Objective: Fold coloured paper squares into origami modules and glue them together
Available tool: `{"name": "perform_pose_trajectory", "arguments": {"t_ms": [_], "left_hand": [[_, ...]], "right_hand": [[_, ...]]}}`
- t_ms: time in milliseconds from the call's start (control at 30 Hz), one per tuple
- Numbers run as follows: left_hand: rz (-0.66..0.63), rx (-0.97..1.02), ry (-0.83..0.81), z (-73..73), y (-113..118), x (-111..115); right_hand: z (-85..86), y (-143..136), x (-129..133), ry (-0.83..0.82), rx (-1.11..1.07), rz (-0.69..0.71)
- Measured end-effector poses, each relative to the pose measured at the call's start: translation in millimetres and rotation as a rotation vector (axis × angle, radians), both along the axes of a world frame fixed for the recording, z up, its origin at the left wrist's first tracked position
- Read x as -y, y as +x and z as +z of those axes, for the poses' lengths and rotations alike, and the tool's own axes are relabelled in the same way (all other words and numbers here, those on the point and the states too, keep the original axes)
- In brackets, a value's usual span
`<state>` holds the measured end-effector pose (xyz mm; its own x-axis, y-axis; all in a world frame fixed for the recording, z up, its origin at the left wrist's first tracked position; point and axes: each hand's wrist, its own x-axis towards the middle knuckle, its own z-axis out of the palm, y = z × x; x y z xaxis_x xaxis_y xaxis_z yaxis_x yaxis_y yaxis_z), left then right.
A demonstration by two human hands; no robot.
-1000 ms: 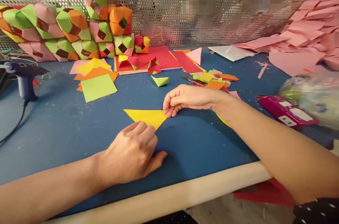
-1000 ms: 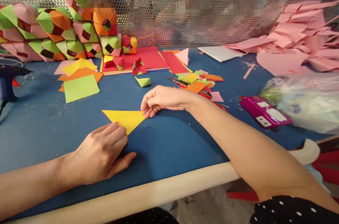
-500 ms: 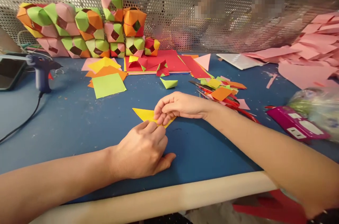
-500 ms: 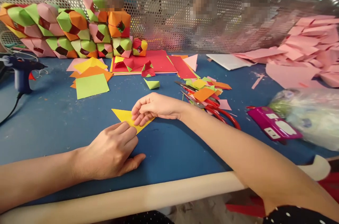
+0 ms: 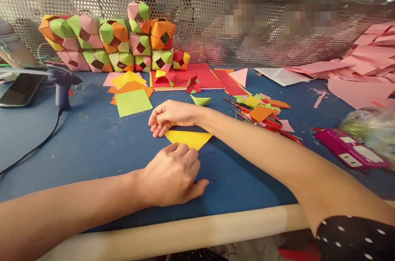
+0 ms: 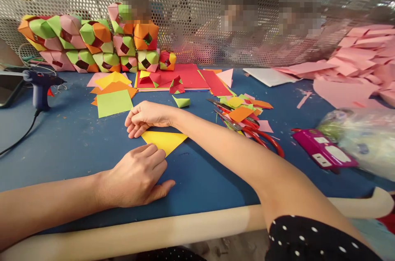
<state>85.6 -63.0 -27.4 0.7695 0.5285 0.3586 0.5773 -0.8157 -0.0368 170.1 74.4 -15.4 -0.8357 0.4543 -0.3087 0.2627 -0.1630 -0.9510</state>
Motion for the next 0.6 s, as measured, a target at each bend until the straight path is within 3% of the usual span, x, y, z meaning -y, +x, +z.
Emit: {"name": "perform_pose_trajectory", "arguments": {"t_ms": [167,267,367,467,533,600], "left_hand": [[0.006,-0.016,0.008,-0.9,-1,0],[0.010,-0.024,0.020,-1.6,-2,1],[0.019,-0.026,0.028,-2.7,-2,1],[0.027,-0.026,0.032,-3.4,-2,1],[0.030,-0.028,0.028,-2.9,-2,1],[0.034,-0.037,0.019,-1.3,-3,1]], "right_hand": [[9.6,3,2,0.105,-0.191,-0.155],[17.5,30,11,0.384,0.010,-0.323],[19.5,63,30,0.742,0.339,-0.232],[16.5,90,54,0.957,0.541,-0.169],[14.2,99,66,1.017,0.571,-0.175],[12.7,102,72,0.966,0.538,-0.197]]}}
